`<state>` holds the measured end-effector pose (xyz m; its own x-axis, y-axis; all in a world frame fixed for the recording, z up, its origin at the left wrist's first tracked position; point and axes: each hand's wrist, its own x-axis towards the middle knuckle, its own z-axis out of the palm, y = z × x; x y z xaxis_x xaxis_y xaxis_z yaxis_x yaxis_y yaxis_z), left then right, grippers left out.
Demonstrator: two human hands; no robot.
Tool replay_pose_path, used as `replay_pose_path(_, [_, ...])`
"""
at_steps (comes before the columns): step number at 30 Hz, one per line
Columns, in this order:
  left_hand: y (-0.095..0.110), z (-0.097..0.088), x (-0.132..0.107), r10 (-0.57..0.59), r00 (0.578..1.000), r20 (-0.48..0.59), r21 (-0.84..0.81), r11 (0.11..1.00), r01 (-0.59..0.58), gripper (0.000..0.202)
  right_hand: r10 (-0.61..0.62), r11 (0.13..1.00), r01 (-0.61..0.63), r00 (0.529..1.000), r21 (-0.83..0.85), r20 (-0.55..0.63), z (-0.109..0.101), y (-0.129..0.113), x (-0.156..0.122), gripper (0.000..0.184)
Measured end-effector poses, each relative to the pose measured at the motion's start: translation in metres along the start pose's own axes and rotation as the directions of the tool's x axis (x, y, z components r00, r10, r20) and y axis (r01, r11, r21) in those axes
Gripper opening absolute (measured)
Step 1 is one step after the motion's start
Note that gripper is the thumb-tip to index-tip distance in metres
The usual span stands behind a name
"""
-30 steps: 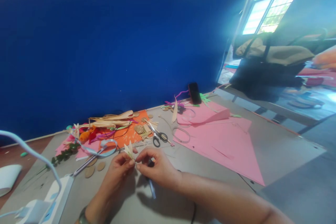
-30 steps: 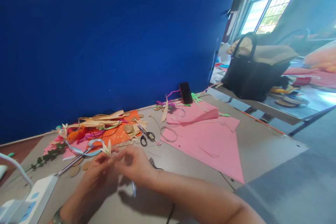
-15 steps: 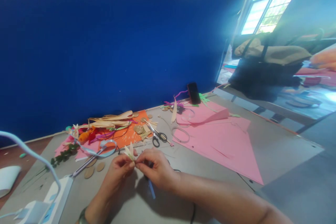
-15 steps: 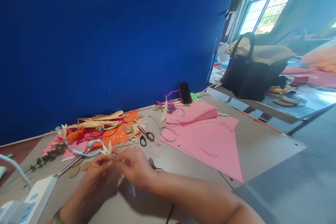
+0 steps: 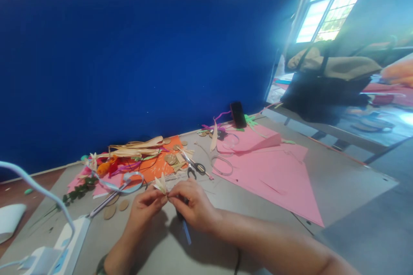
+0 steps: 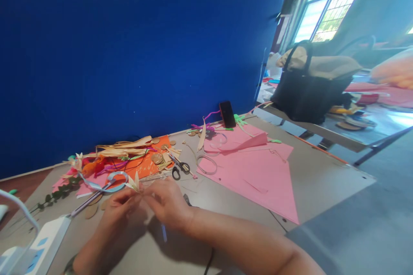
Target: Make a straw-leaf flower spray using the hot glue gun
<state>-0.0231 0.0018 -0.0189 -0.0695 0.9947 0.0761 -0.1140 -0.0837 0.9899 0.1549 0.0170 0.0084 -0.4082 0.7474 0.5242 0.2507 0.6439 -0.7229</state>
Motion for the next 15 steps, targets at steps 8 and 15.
replay_pose_path(8, [0.0078,0.0032,-0.0018,-0.072,0.996,0.045,-0.177,0.981,0.079,0.029,0.03,0.999,-0.03,0.999,0.01,0.04,-0.0009,-0.0014,0.0007,0.009])
replay_pose_path(15, [0.005,-0.0007,-0.001,-0.082,0.995,0.06,-0.261,0.961,0.095,0.029,0.013,0.999,-0.015,0.999,0.049,0.042,0.0005,-0.0017,0.0001,0.008])
